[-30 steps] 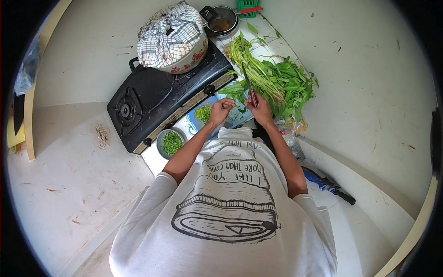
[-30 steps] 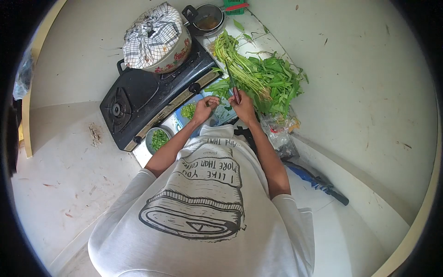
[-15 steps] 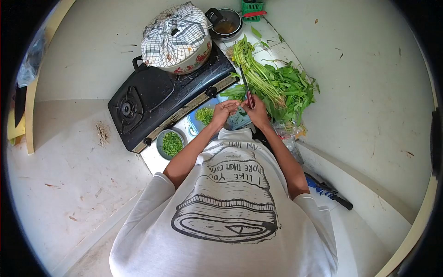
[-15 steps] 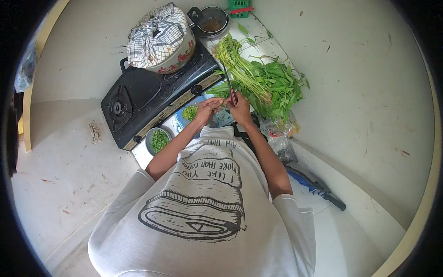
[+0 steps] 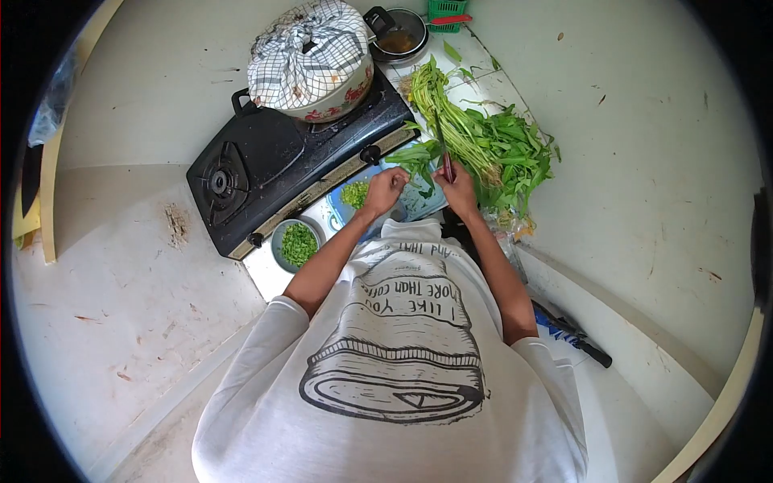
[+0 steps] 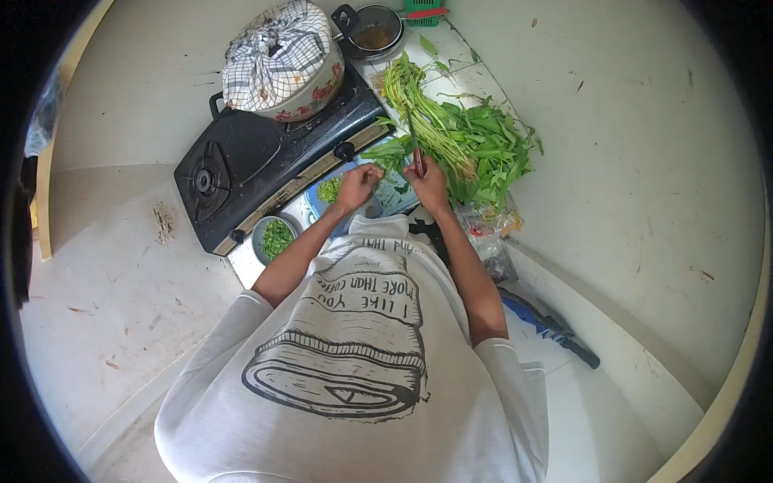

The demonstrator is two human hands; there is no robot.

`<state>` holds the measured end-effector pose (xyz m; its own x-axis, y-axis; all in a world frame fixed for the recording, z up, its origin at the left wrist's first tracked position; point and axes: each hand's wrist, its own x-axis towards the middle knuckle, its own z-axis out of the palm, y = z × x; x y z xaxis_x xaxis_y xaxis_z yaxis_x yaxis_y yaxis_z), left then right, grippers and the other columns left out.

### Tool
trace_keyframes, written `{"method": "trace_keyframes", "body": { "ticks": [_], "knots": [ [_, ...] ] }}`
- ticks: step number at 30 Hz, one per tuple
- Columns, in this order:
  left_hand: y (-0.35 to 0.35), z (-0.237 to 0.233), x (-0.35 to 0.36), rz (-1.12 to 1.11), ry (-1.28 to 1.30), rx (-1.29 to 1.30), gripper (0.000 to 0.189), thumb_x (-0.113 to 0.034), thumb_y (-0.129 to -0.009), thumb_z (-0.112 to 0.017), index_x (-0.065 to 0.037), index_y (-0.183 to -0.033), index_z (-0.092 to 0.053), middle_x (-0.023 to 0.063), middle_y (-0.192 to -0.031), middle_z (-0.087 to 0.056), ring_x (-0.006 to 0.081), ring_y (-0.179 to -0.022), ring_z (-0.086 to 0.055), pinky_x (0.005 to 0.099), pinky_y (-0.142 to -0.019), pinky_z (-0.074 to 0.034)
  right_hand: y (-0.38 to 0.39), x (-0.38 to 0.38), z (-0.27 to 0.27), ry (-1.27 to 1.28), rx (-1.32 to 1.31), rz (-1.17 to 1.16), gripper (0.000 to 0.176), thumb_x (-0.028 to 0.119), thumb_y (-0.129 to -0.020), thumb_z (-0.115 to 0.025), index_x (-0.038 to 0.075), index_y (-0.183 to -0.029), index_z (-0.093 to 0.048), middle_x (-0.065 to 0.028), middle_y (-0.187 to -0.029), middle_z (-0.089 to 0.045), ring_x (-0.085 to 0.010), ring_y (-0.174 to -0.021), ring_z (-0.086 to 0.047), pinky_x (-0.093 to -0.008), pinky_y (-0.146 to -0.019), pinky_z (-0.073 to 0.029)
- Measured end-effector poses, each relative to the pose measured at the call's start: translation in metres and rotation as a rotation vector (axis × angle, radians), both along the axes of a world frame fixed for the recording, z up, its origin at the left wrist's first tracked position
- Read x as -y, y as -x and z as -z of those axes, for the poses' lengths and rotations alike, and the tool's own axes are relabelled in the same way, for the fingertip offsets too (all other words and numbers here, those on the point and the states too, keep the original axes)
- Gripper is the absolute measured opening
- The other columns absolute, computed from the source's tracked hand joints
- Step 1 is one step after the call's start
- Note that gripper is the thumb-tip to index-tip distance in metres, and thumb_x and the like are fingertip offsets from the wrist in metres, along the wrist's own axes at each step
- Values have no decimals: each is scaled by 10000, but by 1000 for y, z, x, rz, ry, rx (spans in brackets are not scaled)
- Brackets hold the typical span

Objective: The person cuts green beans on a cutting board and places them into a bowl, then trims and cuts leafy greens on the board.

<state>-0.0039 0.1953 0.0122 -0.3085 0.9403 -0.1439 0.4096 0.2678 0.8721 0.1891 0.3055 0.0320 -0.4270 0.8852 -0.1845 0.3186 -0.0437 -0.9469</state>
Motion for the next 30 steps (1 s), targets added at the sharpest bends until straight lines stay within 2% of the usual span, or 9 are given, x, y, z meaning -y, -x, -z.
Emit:
{"method": "trace_keyframes", "body": {
  "ticks": [5, 9, 11, 17, 20, 23, 24, 27, 30],
  "knots": [
    [1, -4, -4, 471, -109, -460, 105, -124, -891, -690, -109, -974, -753, 82, -985, -703, 333, -962, -651, 455, -851, -531, -9, -1, 4, -7, -8, 16, 231, 158, -858, -809, 26, -925, -631, -109, -824, -703, -213, -736, -675, -349, -722, -520],
    [-11, -1, -9, 634, -33, -650, 192, -141, -863, -675, -128, -1042, -745, 64, -1074, -657, 288, -1096, -606, 414, -931, -494, -12, 3, 0, -44, 44, 13, 234, 176, -874, -796, 26, -930, -627, -116, -831, -701, -230, -738, -674, -358, -721, -518],
    [-12, 4, -10, 736, 1, -757, 199, -161, -858, -678, -148, -1044, -749, 51, -1104, -644, 264, -1113, -590, 403, -955, -469, -13, 4, -4, -6, 71, 24, 214, 134, -879, -797, 18, -935, -626, -90, -836, -690, -182, -748, -642, -329, -739, -511],
    [-11, 23, -4, 705, -128, -885, 296, -178, -812, -683, -113, -1099, -711, 58, -1128, -619, 249, -1119, -566, 387, -924, -441, -18, 6, 0, 52, 50, 62, 216, 115, -874, -808, 14, -939, -629, -67, -832, -685, -146, -748, -622, -307, -734, -501],
    [-13, 21, -2, 703, -147, -945, 248, -163, -824, -660, -94, -1057, -711, 54, -1096, -634, 229, -1128, -560, 375, -923, -436, -19, 8, 0, 57, 39, 64, 218, 118, -872, -810, 14, -937, -631, -62, -827, -683, -135, -748, -616, -303, -727, -499],
    [-13, 6, 2, 491, -208, -713, 219, -84, -837, -681, -68, -1054, -708, 69, -1047, -665, 264, -1065, -603, 394, -902, -471, -22, 6, 0, 46, 81, 26, 236, 165, -882, -791, 7, -977, -643, -101, -854, -713, -201, -774, -674, -348, -748, -519],
    [-14, 3, 1, 368, -161, -514, 203, -57, -851, -683, -58, -1053, -706, 72, -1024, -681, 255, -1030, -623, 390, -888, -486, -21, 5, -4, 44, 104, 8, 251, 188, -887, -781, 4, -997, -649, -122, -868, -729, -236, -788, -703, -371, -759, -530],
    [-16, -7, -1, 52, -56, 28, 150, -1, -900, -689, -28, -1046, -702, 77, -964, -722, 215, -934, -671, 363, -852, -525, -19, 7, -20, 20, 89, -25, 236, 171, -902, -767, -4, -1004, -644, -120, -913, -742, -227, -793, -702, -365, -769, -537],
    [-17, -27, 1, -93, -34, 366, 88, -3, -944, -697, -9, -1032, -698, 72, -944, -744, 145, -896, -683, 311, -847, -538, -9, 7, -31, 44, -160, -76, 171, 62, -909, -759, 3, -969, -610, -105, -1006, -745, -143, -843, -656, -295, -812, -520]
  ]
}}
